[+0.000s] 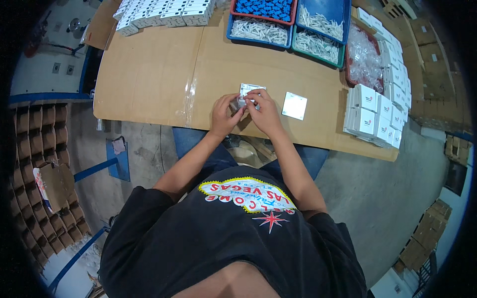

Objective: The person assembles small electrical components by inserting white plastic pieces into a white rectangular housing. They then place a blue plastic cap into the assembly and close the housing. The person repeats this process for multiple units, stacking the finished products on the table.

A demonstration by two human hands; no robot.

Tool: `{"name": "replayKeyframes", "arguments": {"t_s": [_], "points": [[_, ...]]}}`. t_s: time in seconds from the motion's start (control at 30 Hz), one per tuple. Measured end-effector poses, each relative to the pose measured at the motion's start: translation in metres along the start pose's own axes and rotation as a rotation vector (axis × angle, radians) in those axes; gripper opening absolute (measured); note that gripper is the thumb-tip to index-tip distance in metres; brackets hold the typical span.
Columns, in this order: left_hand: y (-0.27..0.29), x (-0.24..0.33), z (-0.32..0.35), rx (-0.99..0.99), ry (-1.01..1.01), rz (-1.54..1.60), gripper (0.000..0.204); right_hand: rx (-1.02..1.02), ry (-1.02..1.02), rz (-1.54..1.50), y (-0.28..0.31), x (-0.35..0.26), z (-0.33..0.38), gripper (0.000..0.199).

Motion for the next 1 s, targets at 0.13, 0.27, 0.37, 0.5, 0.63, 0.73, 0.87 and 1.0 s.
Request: {"name": "replayKeyframes", "arguments": {"t_s": [0.13,0.27,0.37,0.5,0.63,0.73,0.87,1.0], "points": [[0.002,0.000,-0.002,0.022,0.063,0.009,0.042,0.028,-0.021,0.020,0.007,0.005,-0.006,0.015],[-0.001,-0.021,0.012,0.109,0.160,0.114,0.041,0.059,-0.054,0.044,0.024,0.025,-0.027,0.016],[0.001,-0.014,0.011,0.126,0.105,0.064,0.039,0.162,-0.043,0.114,0.053,0.052,-0.060,0.018],[0.002,-0.005,0.004,0.083,0.090,0.010,0.037,0.280,-0.066,0.294,0.092,0.054,-0.118,0.020],[0.001,-0.011,0.001,0.087,0.191,0.032,0.039,0.385,0.016,0.506,0.115,0.055,-0.176,0.019],[0.002,-0.006,-0.001,0.114,0.130,-0.012,0.038,0.360,-0.005,0.646,0.116,0.064,-0.211,0.019],[0.002,-0.005,-0.002,0.129,0.090,-0.037,0.041,0.275,0.012,0.755,0.110,0.072,-0.232,0.017],[0.001,-0.007,-0.001,0.103,0.102,-0.057,0.042,0.233,0.002,0.743,0.111,0.082,-0.237,0.016]]}}
Point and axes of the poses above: each hand's wrist, its own z-axis away from the middle knuckle, its own y-axis out of the back of the hand, x = y × z, the point moved 6 cm from there along -z, towards the middle knuckle, and after that the axes turned 4 degrees about -x, right-handed, at the moved point
